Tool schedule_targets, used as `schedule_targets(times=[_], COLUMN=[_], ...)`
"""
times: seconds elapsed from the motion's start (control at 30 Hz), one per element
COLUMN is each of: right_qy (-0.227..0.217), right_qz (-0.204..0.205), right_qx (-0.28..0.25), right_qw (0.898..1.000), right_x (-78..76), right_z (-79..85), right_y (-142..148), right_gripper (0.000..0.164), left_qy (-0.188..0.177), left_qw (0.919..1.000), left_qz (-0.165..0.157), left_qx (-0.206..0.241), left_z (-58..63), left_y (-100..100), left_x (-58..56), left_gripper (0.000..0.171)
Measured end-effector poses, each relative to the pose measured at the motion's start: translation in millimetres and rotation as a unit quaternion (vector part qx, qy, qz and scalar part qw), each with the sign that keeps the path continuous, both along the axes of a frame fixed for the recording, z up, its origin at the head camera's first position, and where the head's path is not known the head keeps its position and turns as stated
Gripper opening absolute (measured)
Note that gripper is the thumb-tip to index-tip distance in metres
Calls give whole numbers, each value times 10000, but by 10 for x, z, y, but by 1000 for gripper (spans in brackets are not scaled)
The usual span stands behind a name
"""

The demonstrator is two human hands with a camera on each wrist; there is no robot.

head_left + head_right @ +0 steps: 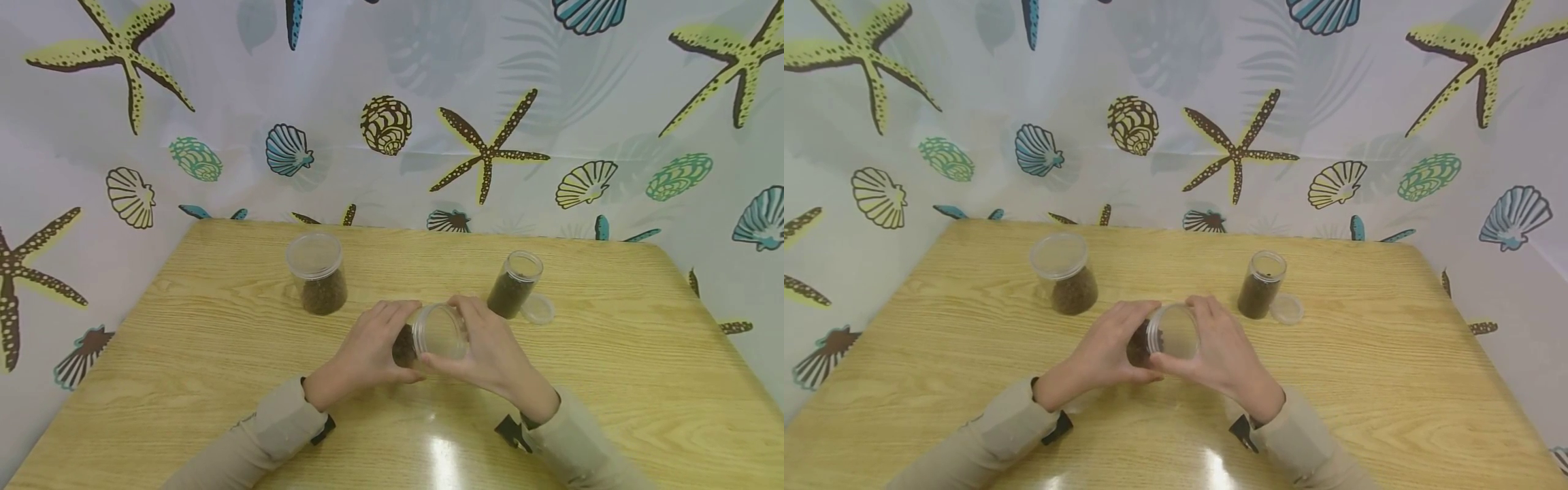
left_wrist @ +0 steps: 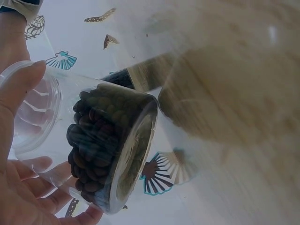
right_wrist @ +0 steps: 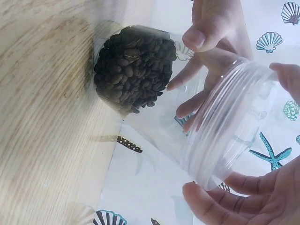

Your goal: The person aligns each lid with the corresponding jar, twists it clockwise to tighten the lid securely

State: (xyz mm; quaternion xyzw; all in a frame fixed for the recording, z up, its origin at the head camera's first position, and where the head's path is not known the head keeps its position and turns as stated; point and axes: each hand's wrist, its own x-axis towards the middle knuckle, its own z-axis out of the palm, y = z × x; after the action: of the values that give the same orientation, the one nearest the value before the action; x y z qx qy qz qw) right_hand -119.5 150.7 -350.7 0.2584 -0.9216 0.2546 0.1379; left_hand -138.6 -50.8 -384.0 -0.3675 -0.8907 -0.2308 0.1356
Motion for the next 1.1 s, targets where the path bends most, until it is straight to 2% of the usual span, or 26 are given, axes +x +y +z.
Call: schedule_targets(times=[0.3, 0.63, 0.73, 0.83, 0.97, 1.1], right_qy=[-534, -547, -425, -78, 306, 410], right_qz=[-528, -436, -67, 607, 1527, 2142], right_qx=[250, 362, 245, 140, 158, 341], right_qw=[9969, 9969, 9988, 9980, 9877, 9753], right_x=[30, 57, 59, 38, -6, -45], right_z=[36, 94, 116, 114, 99, 85], right_y=[-21, 9, 56, 112, 176, 223], right_gripper=[74, 80, 78, 76, 77, 80], left_qy=[75, 162, 214, 262, 301, 186], left_qw=[9999, 9999, 9998, 9996, 9995, 9998], left_qz=[19, -32, -58, -65, -62, -28], left_qx=[-73, 29, 3, -28, -78, -116], left_z=[13, -5, 0, 4, 0, 0], left_y=[21, 22, 22, 21, 18, 19], left_x=[9, -1, 1, 2, 2, 9], left_gripper=[96, 94, 95, 95, 95, 95])
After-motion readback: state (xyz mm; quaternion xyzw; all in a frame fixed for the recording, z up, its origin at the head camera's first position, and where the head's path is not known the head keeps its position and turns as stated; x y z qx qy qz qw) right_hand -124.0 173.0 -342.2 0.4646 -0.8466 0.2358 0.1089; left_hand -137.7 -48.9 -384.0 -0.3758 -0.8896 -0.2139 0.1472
